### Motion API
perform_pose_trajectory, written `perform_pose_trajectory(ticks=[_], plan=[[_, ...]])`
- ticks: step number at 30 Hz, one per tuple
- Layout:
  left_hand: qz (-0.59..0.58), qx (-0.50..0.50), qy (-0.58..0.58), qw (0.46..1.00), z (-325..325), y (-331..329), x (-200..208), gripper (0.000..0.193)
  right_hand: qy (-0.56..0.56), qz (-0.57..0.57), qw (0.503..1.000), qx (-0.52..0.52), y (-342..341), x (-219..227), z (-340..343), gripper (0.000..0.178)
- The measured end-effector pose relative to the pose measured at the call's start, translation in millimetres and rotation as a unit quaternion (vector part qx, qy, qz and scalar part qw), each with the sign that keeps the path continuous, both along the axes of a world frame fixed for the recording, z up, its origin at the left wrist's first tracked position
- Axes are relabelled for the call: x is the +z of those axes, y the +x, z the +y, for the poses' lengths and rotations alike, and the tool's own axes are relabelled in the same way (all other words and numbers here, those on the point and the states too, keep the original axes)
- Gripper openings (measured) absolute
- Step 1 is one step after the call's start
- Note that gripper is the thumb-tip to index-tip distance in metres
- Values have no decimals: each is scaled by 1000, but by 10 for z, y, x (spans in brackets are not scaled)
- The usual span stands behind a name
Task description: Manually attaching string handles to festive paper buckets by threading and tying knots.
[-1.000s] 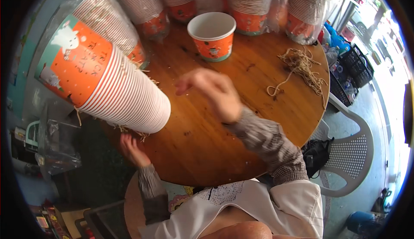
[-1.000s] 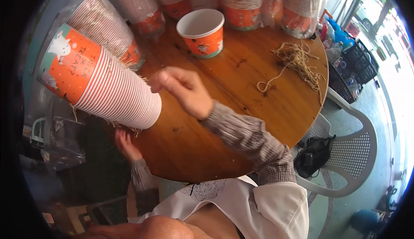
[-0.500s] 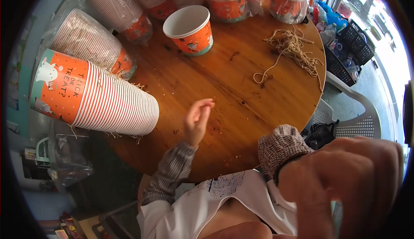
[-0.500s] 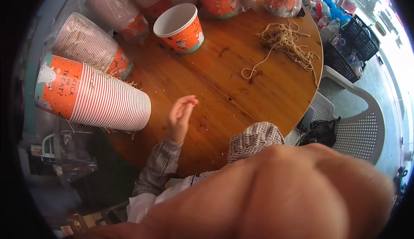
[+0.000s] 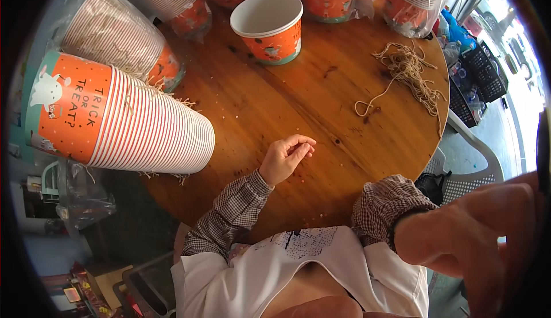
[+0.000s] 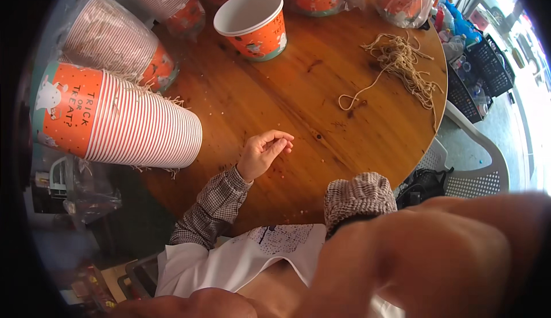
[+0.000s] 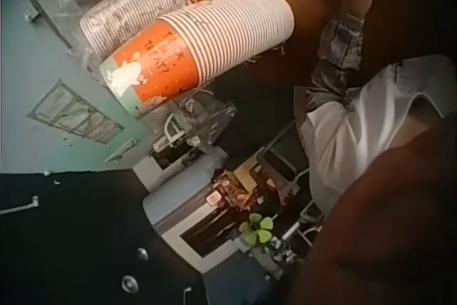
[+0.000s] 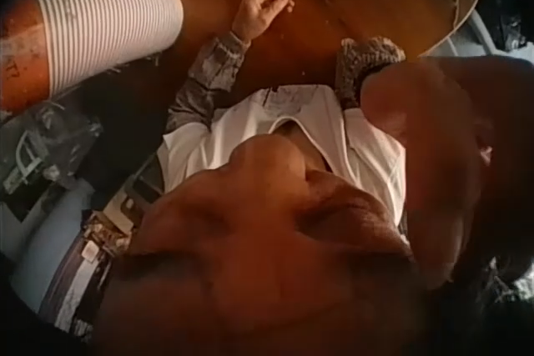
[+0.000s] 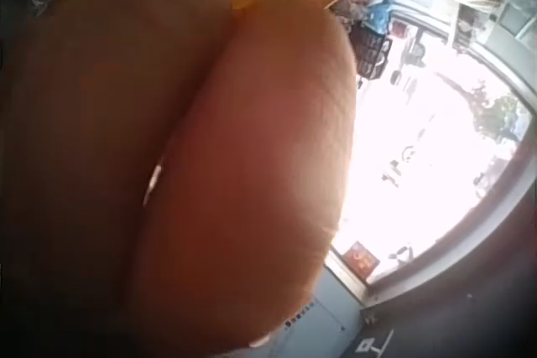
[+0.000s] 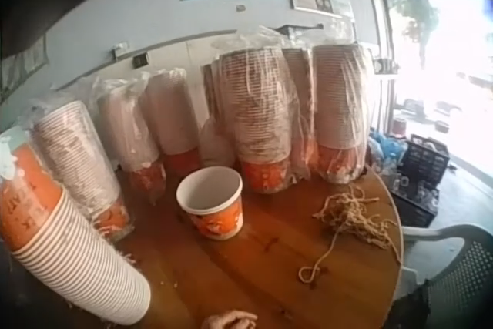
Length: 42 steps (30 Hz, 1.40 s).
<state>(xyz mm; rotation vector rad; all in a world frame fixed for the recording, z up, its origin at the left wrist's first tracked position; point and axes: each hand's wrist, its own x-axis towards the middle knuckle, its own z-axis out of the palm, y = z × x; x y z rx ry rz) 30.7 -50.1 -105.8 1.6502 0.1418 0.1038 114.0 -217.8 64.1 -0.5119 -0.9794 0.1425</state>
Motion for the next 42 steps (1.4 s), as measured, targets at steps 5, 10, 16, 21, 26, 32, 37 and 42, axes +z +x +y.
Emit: perform_pose_trajectory(ticks=[5,10,16,21,26,32,37,42], plan=[[2,-5,-7,1000,46,-2,-20,20,-13,3,1000,-6,-73,-59,-29,21],[3,-18,-1,1000,26,25,-30,20,-26,2,999,-32,-73,-51,16,18],[6,-21,14,1000,39,6,0,20,-42,7,998,-55,-90,-76,-33,16],[13,-25,16,999,43,-3,3,19,-50,10,996,-73,-39,-107,-54,14],[5,-25,16,1000,57,-1,-6,19,-63,15,994,-91,-6,-137,-59,14],[7,-32,23,999,36,52,-2,19,-68,-5,989,-129,260,47,350,15],[-2,-11,28,1000,68,16,-6,19,-257,-107,901,-332,861,-173,1084,12],[-7,-8,-7,1000,11,99,-58,20,-488,-335,674,-441,1458,-800,1616,16]])
